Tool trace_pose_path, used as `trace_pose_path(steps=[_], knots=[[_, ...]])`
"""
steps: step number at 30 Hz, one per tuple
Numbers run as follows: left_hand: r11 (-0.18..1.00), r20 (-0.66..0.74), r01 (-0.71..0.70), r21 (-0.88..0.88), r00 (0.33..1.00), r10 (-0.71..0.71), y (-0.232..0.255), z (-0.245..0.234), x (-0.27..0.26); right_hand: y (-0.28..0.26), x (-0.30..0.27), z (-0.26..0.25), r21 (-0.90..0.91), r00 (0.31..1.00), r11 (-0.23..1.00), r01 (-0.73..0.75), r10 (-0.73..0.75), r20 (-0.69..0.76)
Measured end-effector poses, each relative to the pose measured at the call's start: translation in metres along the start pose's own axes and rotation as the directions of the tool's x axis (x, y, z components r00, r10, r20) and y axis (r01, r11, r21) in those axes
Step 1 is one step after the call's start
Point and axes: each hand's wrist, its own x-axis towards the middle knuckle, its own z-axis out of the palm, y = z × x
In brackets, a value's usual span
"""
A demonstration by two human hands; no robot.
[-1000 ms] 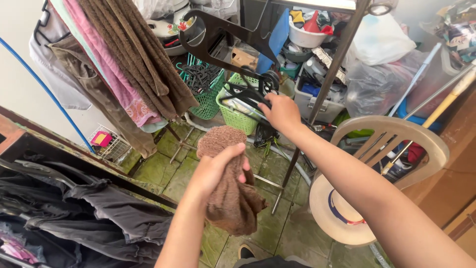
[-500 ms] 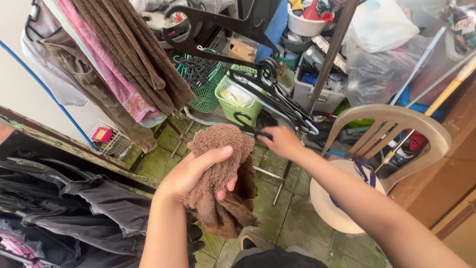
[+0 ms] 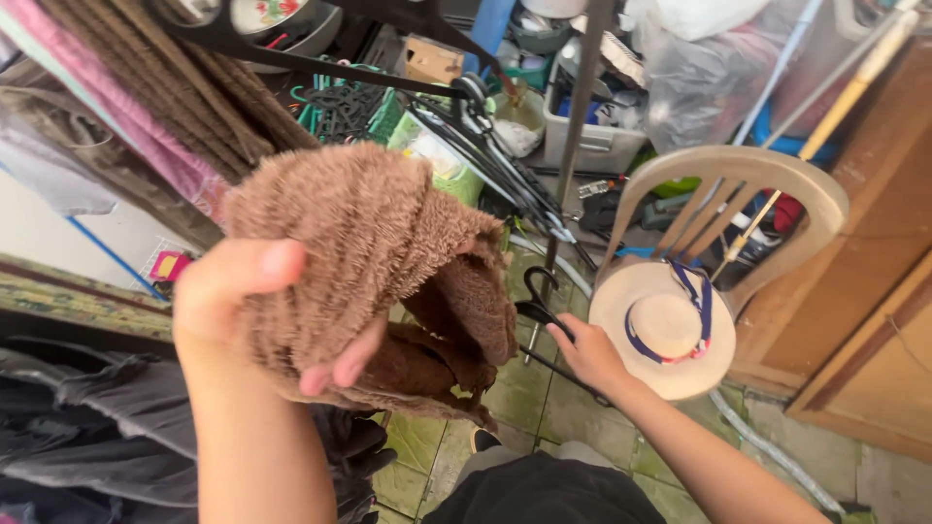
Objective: The recorder hangs several pieces of laundry, including a shirt, shorts, and a towel, onto a drying rack using hangers.
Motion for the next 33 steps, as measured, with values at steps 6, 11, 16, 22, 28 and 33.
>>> trace_pose_path(steps=[6, 11, 16, 22, 28, 33], knots=[[0.992, 0.328, 0.095, 0.080, 0.937, -0.116, -0.002, 0.013, 0.027, 0.013, 0.001, 0.019, 0.176, 0.989, 0.974, -0.146, 0.137, 0.057], [0.862, 0.366, 0.332, 0.384, 0.802, -0.472, 0.001, 0.015, 0.057, 0.036, -0.008, 0.020, 0.346, 0.997, 0.938, 0.020, 0.006, -0.073], [0.757, 0.315, 0.447, 0.476, 0.717, -0.622, -0.012, 0.018, 0.072, 0.041, -0.032, -0.013, 0.628, 0.984, 0.765, 0.145, -0.041, -0.176], [0.783, 0.459, 0.445, 0.435, 0.638, -0.618, -0.026, 0.034, 0.084, 0.020, -0.061, -0.077, 0.816, 0.887, 0.423, -0.394, 0.408, 0.217], [0.510, 0.240, 0.534, 0.675, 0.495, -0.835, -0.051, 0.052, 0.103, 0.014, -0.077, -0.106, 0.828, 0.848, 0.387, -0.405, 0.497, 0.183], [0.563, 0.405, 0.521, 0.641, 0.393, -0.825, -0.067, 0.047, 0.110, -0.008, -0.094, -0.127, 0.824, 0.881, 0.464, -0.326, 0.465, 0.087]])
